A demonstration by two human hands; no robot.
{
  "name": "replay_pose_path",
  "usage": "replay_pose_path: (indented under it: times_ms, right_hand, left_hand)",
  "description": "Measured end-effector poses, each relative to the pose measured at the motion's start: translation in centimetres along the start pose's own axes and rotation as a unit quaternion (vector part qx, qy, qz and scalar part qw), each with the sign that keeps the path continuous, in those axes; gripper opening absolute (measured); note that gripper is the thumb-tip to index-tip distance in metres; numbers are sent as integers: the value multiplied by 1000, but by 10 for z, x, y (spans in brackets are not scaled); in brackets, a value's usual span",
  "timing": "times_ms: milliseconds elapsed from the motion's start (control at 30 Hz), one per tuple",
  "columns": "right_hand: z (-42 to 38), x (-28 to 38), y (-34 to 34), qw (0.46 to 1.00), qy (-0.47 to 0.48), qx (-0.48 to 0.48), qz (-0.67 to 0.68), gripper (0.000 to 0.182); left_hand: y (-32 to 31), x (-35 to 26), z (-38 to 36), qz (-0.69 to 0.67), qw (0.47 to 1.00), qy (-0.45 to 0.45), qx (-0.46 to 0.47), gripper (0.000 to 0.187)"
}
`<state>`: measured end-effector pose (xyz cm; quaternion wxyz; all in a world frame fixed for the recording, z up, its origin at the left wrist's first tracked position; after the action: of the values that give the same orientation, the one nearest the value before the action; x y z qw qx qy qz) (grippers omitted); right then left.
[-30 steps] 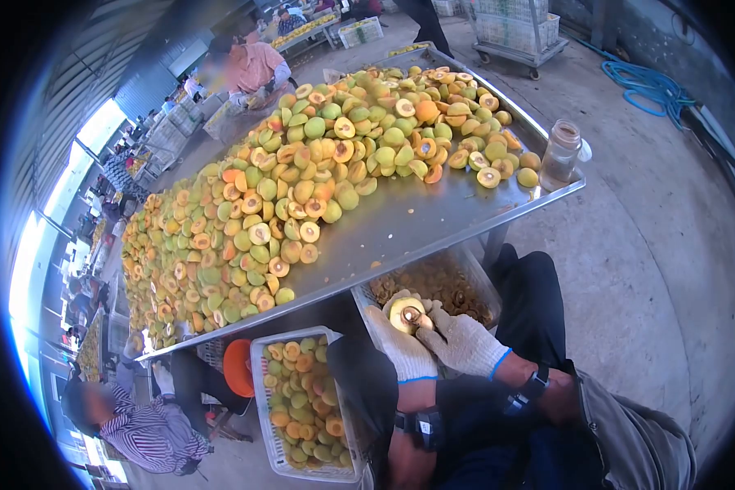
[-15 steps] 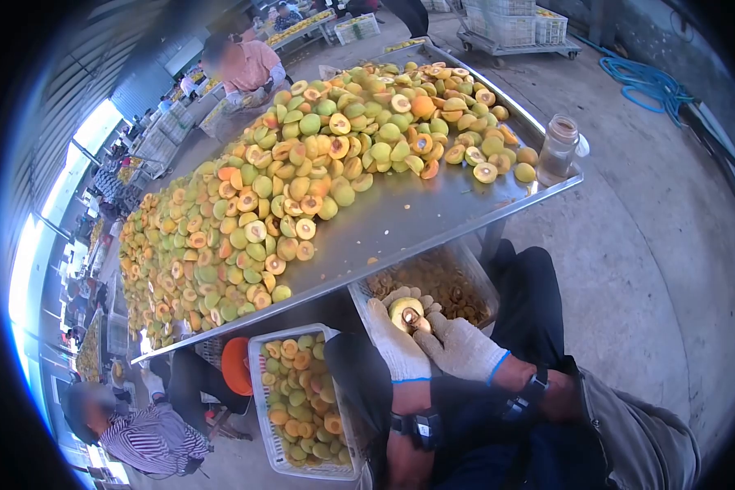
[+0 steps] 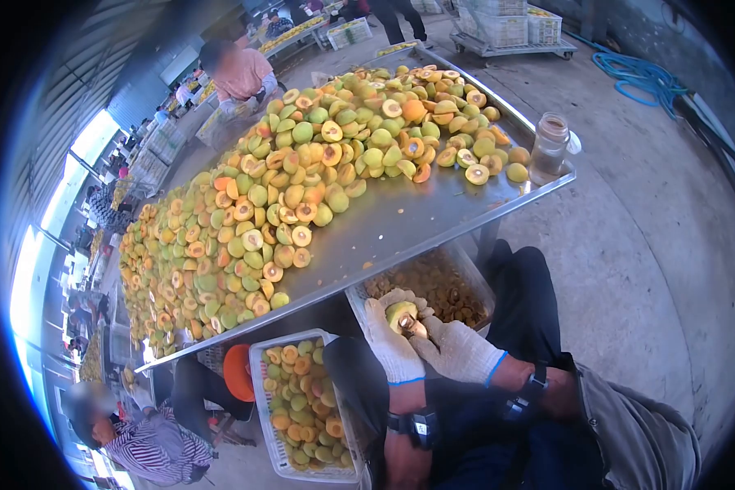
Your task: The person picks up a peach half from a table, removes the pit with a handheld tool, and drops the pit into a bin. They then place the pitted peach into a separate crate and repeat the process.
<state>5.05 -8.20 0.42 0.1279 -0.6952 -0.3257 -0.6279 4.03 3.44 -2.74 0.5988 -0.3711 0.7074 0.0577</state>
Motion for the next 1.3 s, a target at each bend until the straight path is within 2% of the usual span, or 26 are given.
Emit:
replay_pose_path:
  times_ms: [133,233,333,400,533,633,700,733,833,900,1033,1100,1200,1300]
  right_hand:
    - [0,2,11,999,-3,-1,-32,57]
    - [2,0,14,997,30,21,-75,58]
    - [0,-1,16,998,37,12,-44,58]
    - [-9,5,13,1000,6,12,9,57]
    - [-9,-4,7,1000,9,10,26,57]
    - [-5,-1,16,1000,8,12,-10,55]
    - [-6,7,24,997,65,22,-31,51]
    - [-6,4,26,997,64,24,-31,51]
    - [1,-14,29,995,41,30,-89,48]
    - [0,-17,29,995,88,22,-50,48]
    - [-1,-23,23,995,98,18,-12,49]
    - [-6,-18,22,999,29,8,14,37]
    - [-10,-7,24,1000,18,10,-15,37]
    - [-10,-12,24,1000,6,23,0,38]
  left_hand:
    - [-3,-6,-5,-10,1000,-12,-13,50]
    - [-13,-21,-14,43,999,-29,-10,50]
    - [-17,-24,-14,63,997,-49,-13,52]
    - [-15,-25,-18,75,996,-46,-5,54]
    - [-19,-34,-22,78,995,-68,3,56]
    - [-15,-32,-22,103,993,-40,-45,58]
    - [-15,-37,-23,181,980,-55,-64,58]
    - [-15,-36,-24,180,980,-54,-66,58]
    - [-27,-33,-22,172,984,-44,-17,58]
    - [-29,-28,-20,186,981,-54,0,57]
    - [-32,-30,-18,207,976,-52,34,56]
    - [-32,-31,-17,180,979,-83,56,56]
    - [-29,-28,-19,128,990,-54,30,57]
    - [-25,-21,-17,151,988,-23,-13,57]
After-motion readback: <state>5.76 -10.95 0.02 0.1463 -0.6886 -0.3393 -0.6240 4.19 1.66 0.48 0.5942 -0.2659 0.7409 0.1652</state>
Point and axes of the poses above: each hand's wrist, its own z-axis towards the middle knuckle, its own y-axis out of the back of the hand, x = y × z, the point moved 9 cm from there along z, towards the middle knuckle, and after that the axes turned 15 degrees about z, right-handed, at the moved point
